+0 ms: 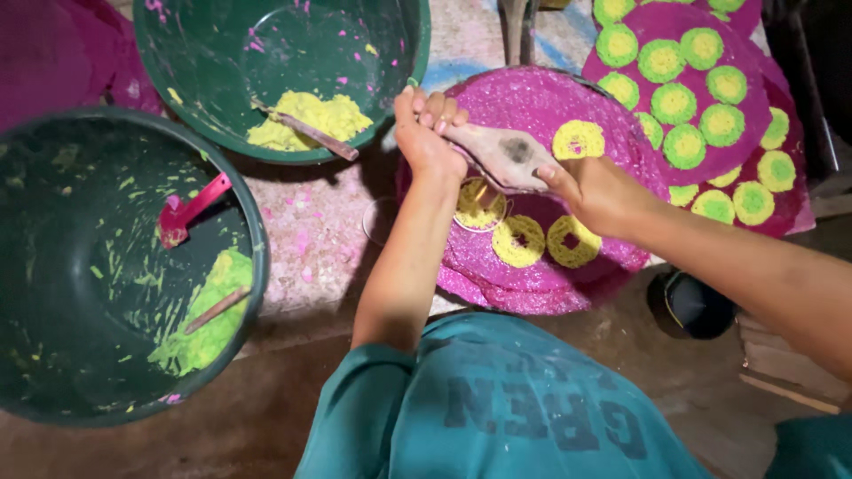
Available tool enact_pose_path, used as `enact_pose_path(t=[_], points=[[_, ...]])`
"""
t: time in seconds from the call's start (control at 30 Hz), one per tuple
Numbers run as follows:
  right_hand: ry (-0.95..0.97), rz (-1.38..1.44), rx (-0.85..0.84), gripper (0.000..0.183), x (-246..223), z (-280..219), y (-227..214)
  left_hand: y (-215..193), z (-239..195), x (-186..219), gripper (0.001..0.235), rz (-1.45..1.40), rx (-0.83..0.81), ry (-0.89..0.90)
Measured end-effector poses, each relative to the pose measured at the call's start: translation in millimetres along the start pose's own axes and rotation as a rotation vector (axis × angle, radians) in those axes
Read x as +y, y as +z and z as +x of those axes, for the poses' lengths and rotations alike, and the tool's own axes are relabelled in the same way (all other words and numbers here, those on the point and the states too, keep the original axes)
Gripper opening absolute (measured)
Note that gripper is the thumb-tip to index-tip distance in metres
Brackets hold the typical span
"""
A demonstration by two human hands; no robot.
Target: The person uses a wooden press to scoop green and yellow dough from bowls and form circular shapes on a pink tray. They repeatedly fill the press, press the dough, and release the formed circles onto the tray, alternating between colors.
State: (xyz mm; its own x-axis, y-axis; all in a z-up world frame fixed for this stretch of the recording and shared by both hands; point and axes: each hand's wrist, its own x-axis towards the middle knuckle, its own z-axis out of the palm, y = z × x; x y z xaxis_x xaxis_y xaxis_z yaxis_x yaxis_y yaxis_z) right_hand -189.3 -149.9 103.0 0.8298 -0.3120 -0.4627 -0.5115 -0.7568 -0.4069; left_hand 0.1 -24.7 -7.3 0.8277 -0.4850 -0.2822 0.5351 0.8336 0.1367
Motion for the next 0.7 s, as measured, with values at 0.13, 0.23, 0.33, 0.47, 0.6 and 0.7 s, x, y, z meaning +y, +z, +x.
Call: enact_pose_path(t=[0.13, 0.23, 0.33, 0.47, 0.6, 0.7], points=[[-0.04, -0.043, 0.162, 0.058, 11.5, 7.1, 24.9, -8.3, 14.0, -14.0, 0.028, 0.143, 0.062, 0.077], [-0.134, -0.007, 0.207, 0.055, 16.1, 9.6, 25.6, 0.0, 15.1, -7.8, 0.033, 0.047, -0.055, 0.013], [-0.302, 0.251, 0.211, 0.056, 25.8, -3.4, 9.4, 8.9, -2.2, 9.9, 0.03, 0.415, -0.231, -0.001], [-0.237, 0.299, 0.207, 0.054, 41.0, -29.6, -10.5, -1.5, -47.1, 23.8, 0.06, 1.238, -0.393, -0.228], [-0.222, 0.374, 0.321, 0.058, 57.4, -27.5, 12.2, -17.4, -65.8, 9.0, 0.068, 1.241, -0.113, -0.451], [-0.143, 0.476, 0.408, 0.066, 74.4, -17.0, 44.4, -24.0, -75.9, 9.7, 0.064, 1.549, -0.309, -0.253]])
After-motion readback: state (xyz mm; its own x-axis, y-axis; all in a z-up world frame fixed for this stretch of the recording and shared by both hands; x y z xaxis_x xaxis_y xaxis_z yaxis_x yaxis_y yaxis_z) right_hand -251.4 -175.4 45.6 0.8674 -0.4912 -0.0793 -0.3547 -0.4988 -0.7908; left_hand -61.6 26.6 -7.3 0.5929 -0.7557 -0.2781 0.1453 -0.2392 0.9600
